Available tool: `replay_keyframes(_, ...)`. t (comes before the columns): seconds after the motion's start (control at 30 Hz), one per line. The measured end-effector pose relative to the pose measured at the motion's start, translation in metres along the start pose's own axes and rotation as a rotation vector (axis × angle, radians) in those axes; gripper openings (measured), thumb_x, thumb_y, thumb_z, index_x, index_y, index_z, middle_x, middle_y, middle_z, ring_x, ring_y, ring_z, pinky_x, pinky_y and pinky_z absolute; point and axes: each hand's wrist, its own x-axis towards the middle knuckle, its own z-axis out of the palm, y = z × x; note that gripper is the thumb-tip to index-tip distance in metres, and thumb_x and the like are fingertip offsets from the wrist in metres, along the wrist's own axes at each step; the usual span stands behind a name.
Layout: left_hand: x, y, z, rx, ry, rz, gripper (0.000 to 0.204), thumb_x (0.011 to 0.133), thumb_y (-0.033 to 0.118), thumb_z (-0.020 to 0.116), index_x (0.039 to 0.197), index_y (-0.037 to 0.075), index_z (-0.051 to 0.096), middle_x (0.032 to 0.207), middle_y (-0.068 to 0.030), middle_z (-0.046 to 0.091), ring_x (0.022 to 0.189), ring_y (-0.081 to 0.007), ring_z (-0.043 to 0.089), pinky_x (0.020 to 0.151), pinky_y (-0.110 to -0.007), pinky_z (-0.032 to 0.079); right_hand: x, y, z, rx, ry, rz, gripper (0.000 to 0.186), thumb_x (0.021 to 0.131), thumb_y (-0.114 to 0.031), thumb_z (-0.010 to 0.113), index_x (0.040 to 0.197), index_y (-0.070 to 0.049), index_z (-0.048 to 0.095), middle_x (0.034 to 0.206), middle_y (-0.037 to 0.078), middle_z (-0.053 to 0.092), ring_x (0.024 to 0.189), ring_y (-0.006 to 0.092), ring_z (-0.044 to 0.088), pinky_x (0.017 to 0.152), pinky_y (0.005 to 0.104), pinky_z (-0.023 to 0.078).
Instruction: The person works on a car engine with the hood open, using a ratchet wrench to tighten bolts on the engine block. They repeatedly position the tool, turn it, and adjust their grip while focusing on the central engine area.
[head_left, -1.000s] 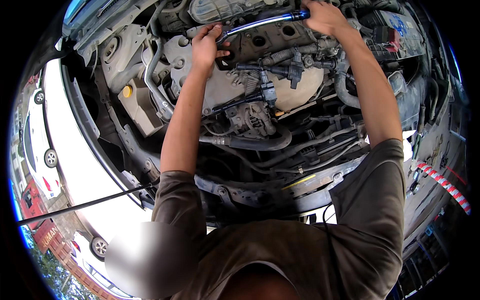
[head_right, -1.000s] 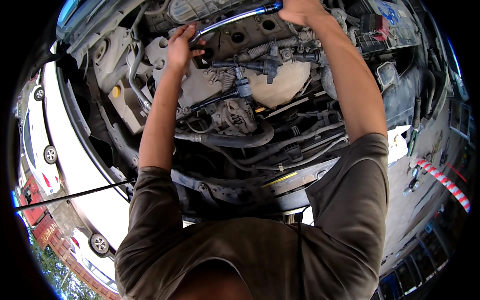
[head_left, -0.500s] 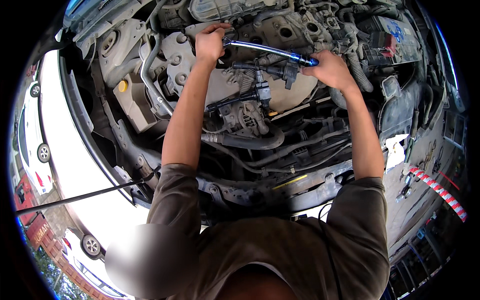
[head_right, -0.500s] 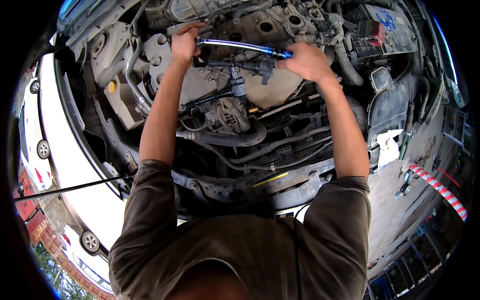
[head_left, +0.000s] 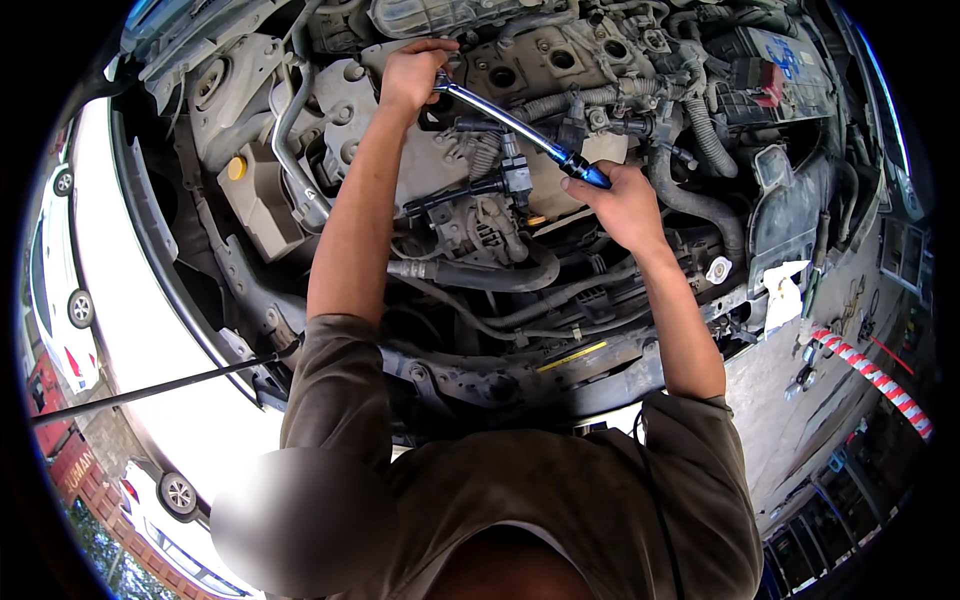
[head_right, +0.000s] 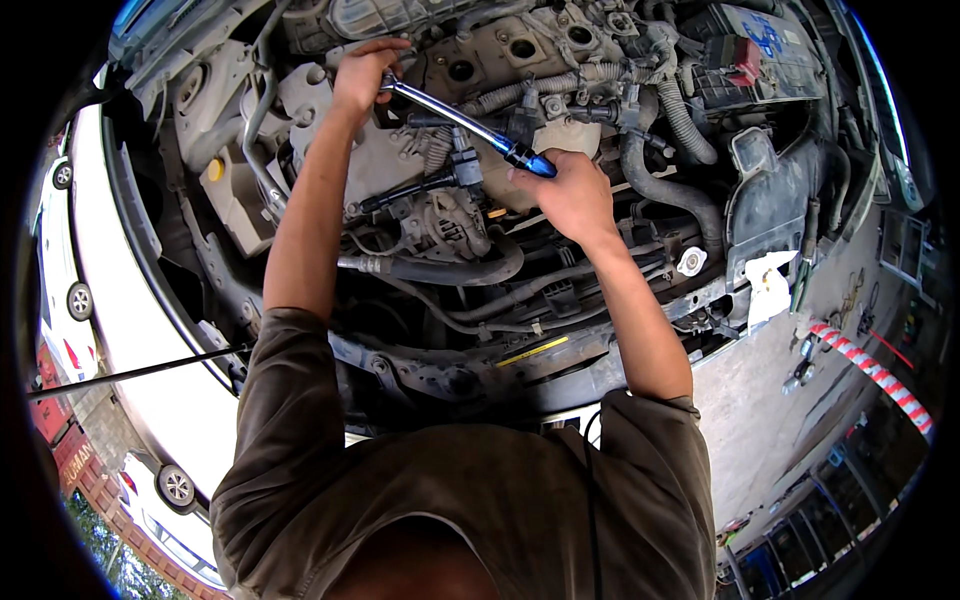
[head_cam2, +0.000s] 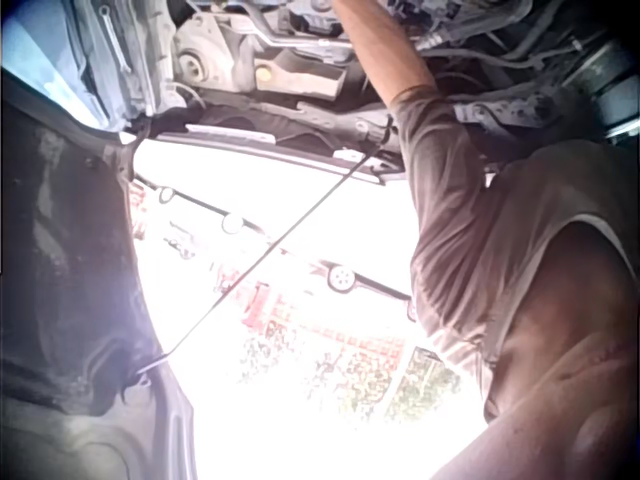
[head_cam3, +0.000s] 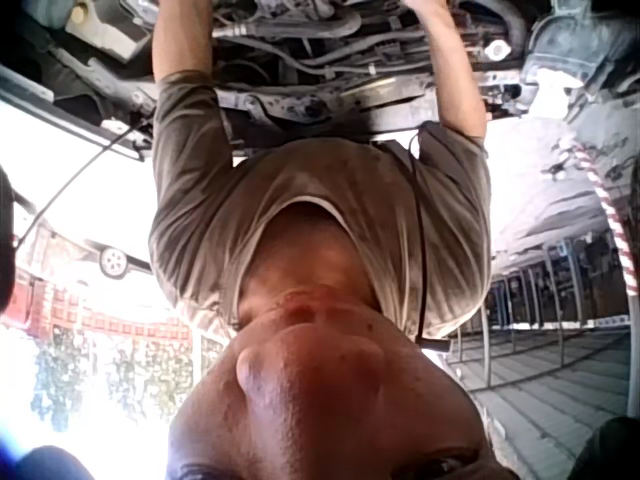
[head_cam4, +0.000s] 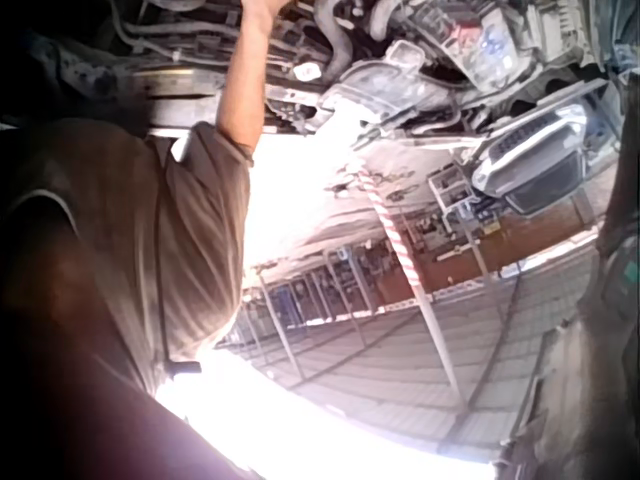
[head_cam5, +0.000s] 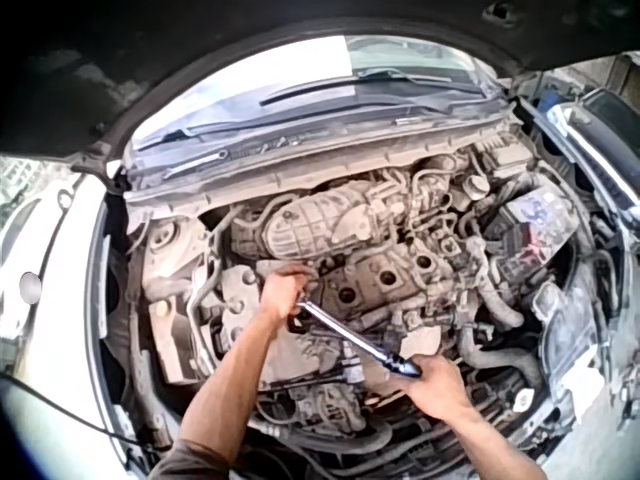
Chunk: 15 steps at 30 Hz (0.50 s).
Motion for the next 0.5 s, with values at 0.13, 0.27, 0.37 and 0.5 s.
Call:
replay_keyframes(0.13, 0.002, -0.003, 0.0, 0.033, -0.004, 0.036, 0.028, 0.084, 0.009, 0.053, 0.107, 0.005, 0.069, 0.068, -0.0038, 0.058, 0.046, -0.0081, 0.042, 0.038, -0.023, 0.028, -0.007, 0.002, 0.01, 0.081, 0.021, 0.026, 0.04, 0.074, -0.042, 0.072, 0.08, -0.003, 0.068, 0.06, 0.011, 0.06, 0.062, 0.0274, 0.059, 0.065, 0.0365, 0.046)
replay_keyframes(0.27, 0.001, 0.0, 0.002, 0.033, -0.022, 0.017, 0.028, 0.084, 0.009, 0.053, 0.107, 0.005, 0.069, 0.068, -0.0034, 0.058, 0.047, -0.0078, 0.042, 0.038, -0.023, 0.028, -0.013, 0.005, 0.02, 0.108, 0.045, 0.027, 0.04, 0.075, -0.042, 0.072, 0.079, -0.003, 0.068, 0.06, 0.011, 0.059, 0.061, 0.0262, 0.059, 0.065, 0.0356, 0.046)
replay_keyframes(0.37, 0.002, 0.0, 0.002, 0.049, -0.027, 0.013, 0.028, 0.084, 0.009, 0.053, 0.107, 0.006, 0.069, 0.067, -0.0026, 0.057, 0.048, -0.0076, 0.042, 0.038, -0.023, 0.028, -0.015, 0.005, 0.022, 0.13, 0.054, 0.032, 0.039, 0.075, -0.042, 0.072, 0.077, -0.003, 0.068, 0.06, 0.011, 0.06, 0.06, 0.026, 0.059, 0.065, 0.0356, 0.046)
replay_keyframes(0.5, 0.003, 0.0, 0.001, 0.055, -0.038, 0.011, 0.028, 0.083, 0.009, 0.053, 0.107, 0.007, 0.069, 0.067, -0.0016, 0.057, 0.049, -0.0073, 0.042, 0.039, -0.022, 0.027, -0.016, 0.007, 0.027, 0.152, 0.058, 0.043, 0.039, 0.075, -0.041, 0.072, 0.077, -0.003, 0.068, 0.059, 0.01, 0.06, 0.059, 0.0254, 0.059, 0.064, 0.0354, 0.046)
